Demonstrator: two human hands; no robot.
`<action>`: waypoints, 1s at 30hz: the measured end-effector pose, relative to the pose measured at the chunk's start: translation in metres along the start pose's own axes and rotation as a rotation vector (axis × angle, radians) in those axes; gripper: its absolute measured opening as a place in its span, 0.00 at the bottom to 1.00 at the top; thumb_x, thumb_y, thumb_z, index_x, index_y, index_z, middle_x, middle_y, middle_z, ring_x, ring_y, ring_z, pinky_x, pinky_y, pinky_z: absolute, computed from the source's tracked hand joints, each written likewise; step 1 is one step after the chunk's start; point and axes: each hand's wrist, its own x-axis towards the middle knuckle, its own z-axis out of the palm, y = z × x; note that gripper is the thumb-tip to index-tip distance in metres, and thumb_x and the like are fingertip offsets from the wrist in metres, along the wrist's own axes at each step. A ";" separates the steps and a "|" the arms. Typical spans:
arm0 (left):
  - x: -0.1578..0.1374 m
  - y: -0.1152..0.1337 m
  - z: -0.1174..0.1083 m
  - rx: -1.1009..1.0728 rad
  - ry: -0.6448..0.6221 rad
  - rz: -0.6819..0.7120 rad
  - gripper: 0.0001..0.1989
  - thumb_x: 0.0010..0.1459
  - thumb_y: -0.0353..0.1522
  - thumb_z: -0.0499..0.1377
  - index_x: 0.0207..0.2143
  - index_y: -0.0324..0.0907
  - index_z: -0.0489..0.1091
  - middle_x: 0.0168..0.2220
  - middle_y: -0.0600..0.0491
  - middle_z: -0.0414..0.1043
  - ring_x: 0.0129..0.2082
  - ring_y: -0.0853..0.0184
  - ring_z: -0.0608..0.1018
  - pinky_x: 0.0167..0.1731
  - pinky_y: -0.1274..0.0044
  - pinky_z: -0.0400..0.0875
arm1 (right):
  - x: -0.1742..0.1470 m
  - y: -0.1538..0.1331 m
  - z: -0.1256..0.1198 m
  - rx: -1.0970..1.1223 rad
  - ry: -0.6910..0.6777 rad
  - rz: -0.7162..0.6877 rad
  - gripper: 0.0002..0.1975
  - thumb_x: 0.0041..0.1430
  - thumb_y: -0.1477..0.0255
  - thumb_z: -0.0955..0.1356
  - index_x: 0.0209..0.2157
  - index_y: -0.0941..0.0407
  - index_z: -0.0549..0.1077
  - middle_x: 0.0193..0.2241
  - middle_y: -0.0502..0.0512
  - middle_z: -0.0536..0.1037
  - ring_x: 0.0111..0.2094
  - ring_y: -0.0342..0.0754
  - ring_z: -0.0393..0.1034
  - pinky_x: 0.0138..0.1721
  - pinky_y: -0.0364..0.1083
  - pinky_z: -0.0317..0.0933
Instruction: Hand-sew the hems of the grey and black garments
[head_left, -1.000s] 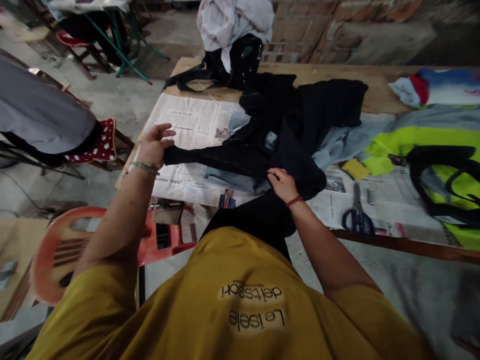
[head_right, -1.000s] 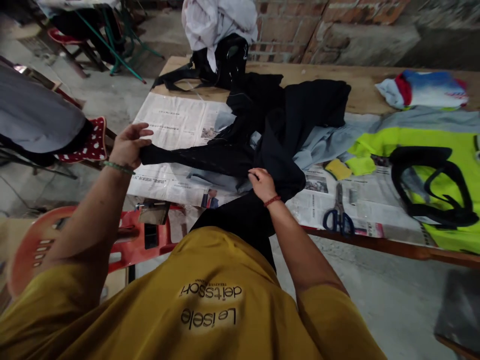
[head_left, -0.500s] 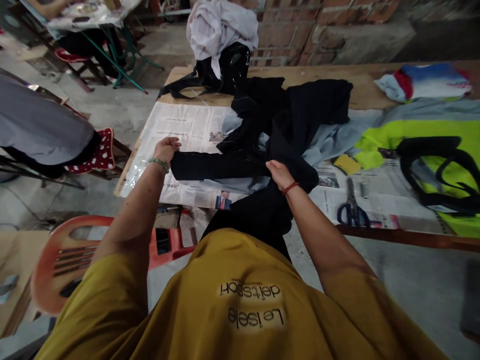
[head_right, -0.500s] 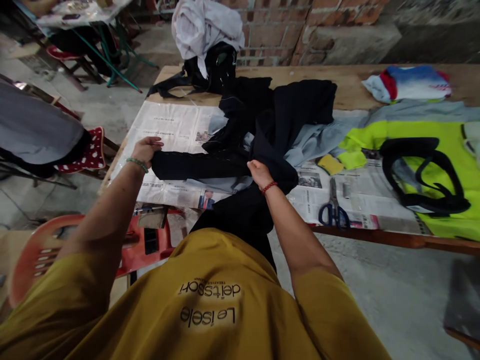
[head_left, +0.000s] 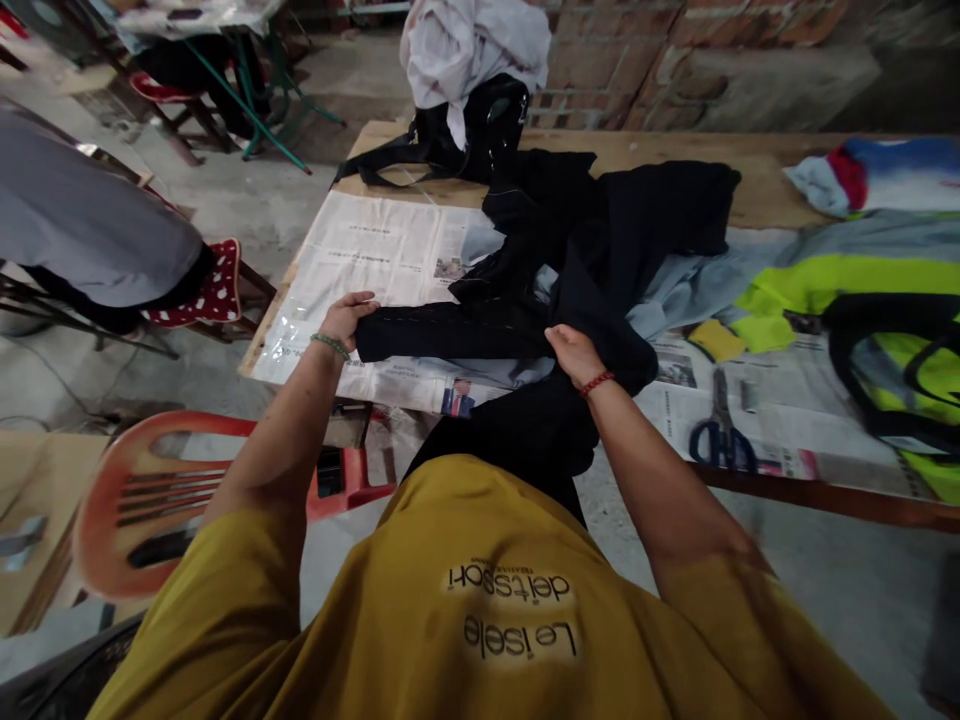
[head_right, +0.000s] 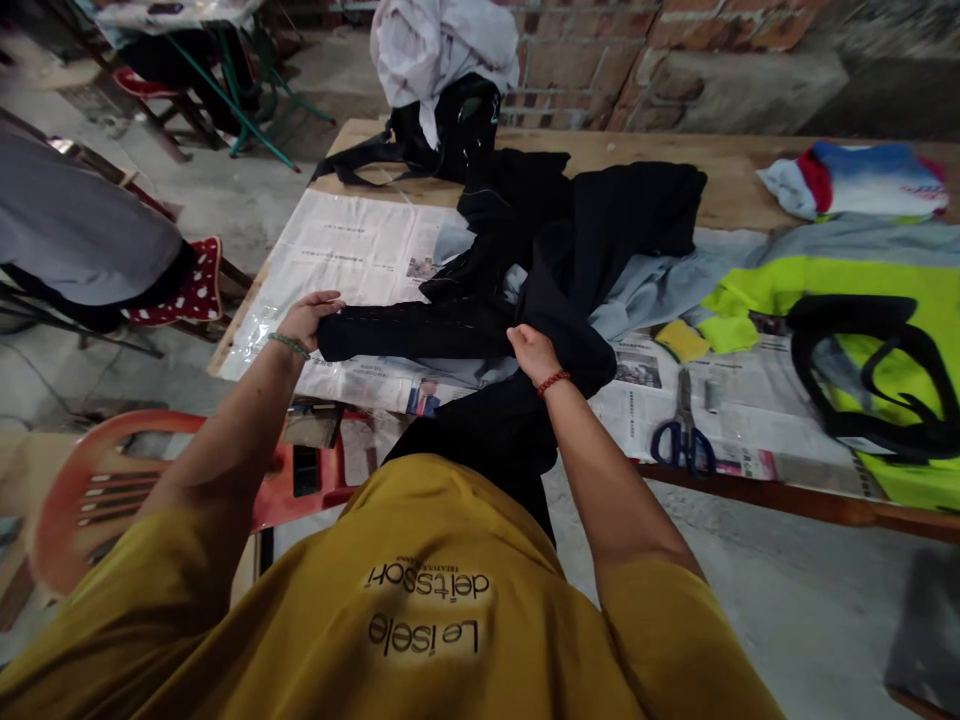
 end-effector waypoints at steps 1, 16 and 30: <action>-0.002 -0.001 -0.003 -0.017 -0.013 -0.004 0.20 0.36 0.24 0.70 0.35 0.38 0.73 0.30 0.51 0.77 0.29 0.66 0.77 0.30 0.75 0.73 | -0.003 -0.003 0.001 -0.046 0.013 -0.052 0.21 0.60 0.51 0.65 0.28 0.55 0.70 0.20 0.47 0.67 0.26 0.44 0.60 0.32 0.43 0.56; -0.062 -0.024 -0.030 -0.087 -0.257 0.100 0.28 0.35 0.23 0.70 0.44 0.42 0.75 0.43 0.52 0.78 0.41 0.66 0.78 0.37 0.78 0.73 | -0.030 -0.020 0.029 -0.004 -0.113 -0.245 0.12 0.58 0.63 0.68 0.38 0.53 0.81 0.36 0.54 0.82 0.39 0.51 0.75 0.43 0.49 0.68; -0.135 -0.086 -0.041 -0.025 -0.419 0.197 0.39 0.43 0.29 0.67 0.61 0.51 0.67 0.69 0.52 0.58 0.67 0.52 0.62 0.61 0.65 0.65 | -0.043 0.027 0.028 0.414 -0.089 0.009 0.11 0.41 0.64 0.75 0.29 0.53 0.80 0.29 0.51 0.80 0.31 0.47 0.72 0.36 0.47 0.67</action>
